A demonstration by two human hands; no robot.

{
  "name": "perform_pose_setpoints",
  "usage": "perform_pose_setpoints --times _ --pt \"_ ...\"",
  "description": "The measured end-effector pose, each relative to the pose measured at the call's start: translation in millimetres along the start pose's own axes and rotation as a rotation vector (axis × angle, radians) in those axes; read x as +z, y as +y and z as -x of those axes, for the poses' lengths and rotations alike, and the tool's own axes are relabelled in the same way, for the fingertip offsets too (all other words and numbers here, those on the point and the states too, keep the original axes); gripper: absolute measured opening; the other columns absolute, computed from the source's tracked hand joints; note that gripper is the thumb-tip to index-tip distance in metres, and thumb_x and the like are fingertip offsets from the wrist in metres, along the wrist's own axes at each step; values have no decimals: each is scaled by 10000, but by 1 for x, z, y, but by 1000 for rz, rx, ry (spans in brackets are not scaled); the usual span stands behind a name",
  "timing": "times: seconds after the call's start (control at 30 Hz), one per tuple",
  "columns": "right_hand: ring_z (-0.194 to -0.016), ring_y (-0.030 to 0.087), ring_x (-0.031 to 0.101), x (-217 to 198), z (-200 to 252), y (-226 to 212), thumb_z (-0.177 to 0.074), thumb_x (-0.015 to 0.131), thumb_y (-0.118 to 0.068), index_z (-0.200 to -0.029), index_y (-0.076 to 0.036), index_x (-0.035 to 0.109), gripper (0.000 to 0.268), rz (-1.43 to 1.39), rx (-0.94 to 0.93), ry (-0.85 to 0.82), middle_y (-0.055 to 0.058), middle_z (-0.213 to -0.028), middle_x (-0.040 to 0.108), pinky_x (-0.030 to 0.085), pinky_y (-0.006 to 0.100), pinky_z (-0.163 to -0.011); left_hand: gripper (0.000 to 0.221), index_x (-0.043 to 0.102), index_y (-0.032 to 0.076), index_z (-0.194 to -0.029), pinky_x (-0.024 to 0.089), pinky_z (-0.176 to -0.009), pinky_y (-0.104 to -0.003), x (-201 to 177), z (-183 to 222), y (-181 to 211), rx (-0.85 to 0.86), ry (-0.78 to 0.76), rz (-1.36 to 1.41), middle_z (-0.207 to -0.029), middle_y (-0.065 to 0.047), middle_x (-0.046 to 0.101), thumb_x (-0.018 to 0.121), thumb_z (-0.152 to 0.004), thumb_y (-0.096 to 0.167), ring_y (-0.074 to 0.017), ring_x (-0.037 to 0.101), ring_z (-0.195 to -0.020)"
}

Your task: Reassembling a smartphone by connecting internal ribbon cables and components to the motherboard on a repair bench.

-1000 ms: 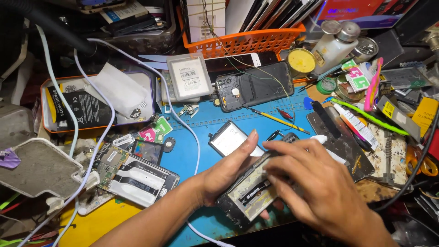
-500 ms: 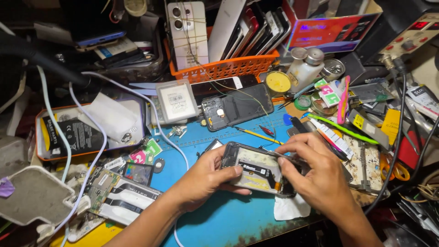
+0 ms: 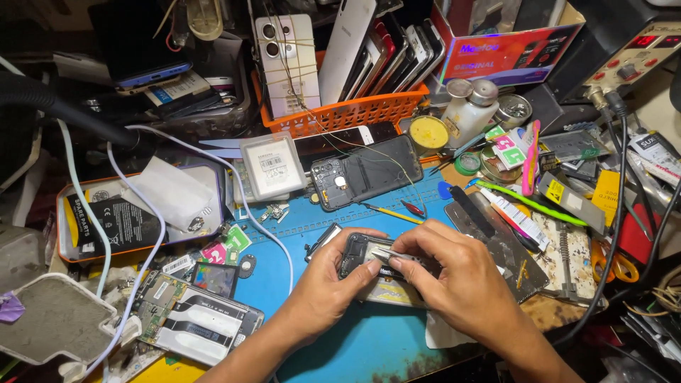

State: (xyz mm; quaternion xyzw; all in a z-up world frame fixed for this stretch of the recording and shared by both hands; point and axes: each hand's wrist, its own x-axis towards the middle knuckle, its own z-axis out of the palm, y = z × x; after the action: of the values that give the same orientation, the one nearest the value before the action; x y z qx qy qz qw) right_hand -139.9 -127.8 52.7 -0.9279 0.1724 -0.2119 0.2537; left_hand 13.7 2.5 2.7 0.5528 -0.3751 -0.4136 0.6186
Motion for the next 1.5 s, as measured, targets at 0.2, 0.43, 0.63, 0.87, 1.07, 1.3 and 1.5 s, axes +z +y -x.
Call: perform_pose_setpoints --times 0.2,0.43,0.63,0.87,1.07,1.3,1.5 --pt "-772 155 697 1 -4 -5 -869 743 -226 -902 -154 737 79 -4 -5 -22 -10 -883 740 527 304 -666 341 655 113 -1238 518 -914 -266 1 1 -4 81 -1 -29 -1076 -19 699 623 -942 278 -112 649 -979" --pt "-702 145 668 -1 -6 -3 -870 766 -300 -886 -179 733 126 -22 18 -83 10 -1003 661 542 296 -677 352 637 123 -1259 512 -923 -274 2 4 1 115 -16 -58 -1103 -20 699 599 -955 296 -120 650 -998" --pt "-769 111 683 3 -6 2 -841 791 -275 -840 -168 714 132 -35 51 -60 -32 -924 730 546 269 -608 324 647 100 -1227 530 -938 -286 5 4 -2 127 21 -62 -1117 -36 714 594 -969 288 -131 666 -1032" --pt "-753 169 676 8 -4 3 -867 779 -295 -846 -142 699 173 20 -23 12 -7 -872 726 506 315 -678 275 680 97 -1140 547 -870 -280 8 4 -5 118 85 -45 -1018 -22 731 616 -961 295 -125 678 -941" --pt "-756 169 690 15 -4 8 -860 786 -254 -863 -125 697 157 34 -51 66 1 -863 742 508 315 -676 253 691 97 -1112 548 -853 -276 9 3 -14 87 123 -35 -994 -17 717 624 -960 287 -123 673 -925" --pt "-815 153 726 1 -10 4 -852 806 -258 -825 -112 695 185 -61 -84 -52 14 -898 750 537 288 -765 352 644 116 -1251 516 -970 -295 7 3 -8 92 42 -39 -1177 -40 718 608 -952 297 -145 670 -1069" --pt "-755 172 707 8 -9 8 -848 798 -256 -833 -136 721 144 1 -37 4 -4 -855 748 511 313 -722 280 675 102 -1145 540 -875 -279 9 3 -9 78 123 -47 -1036 -32 729 613 -951 294 -123 672 -954"
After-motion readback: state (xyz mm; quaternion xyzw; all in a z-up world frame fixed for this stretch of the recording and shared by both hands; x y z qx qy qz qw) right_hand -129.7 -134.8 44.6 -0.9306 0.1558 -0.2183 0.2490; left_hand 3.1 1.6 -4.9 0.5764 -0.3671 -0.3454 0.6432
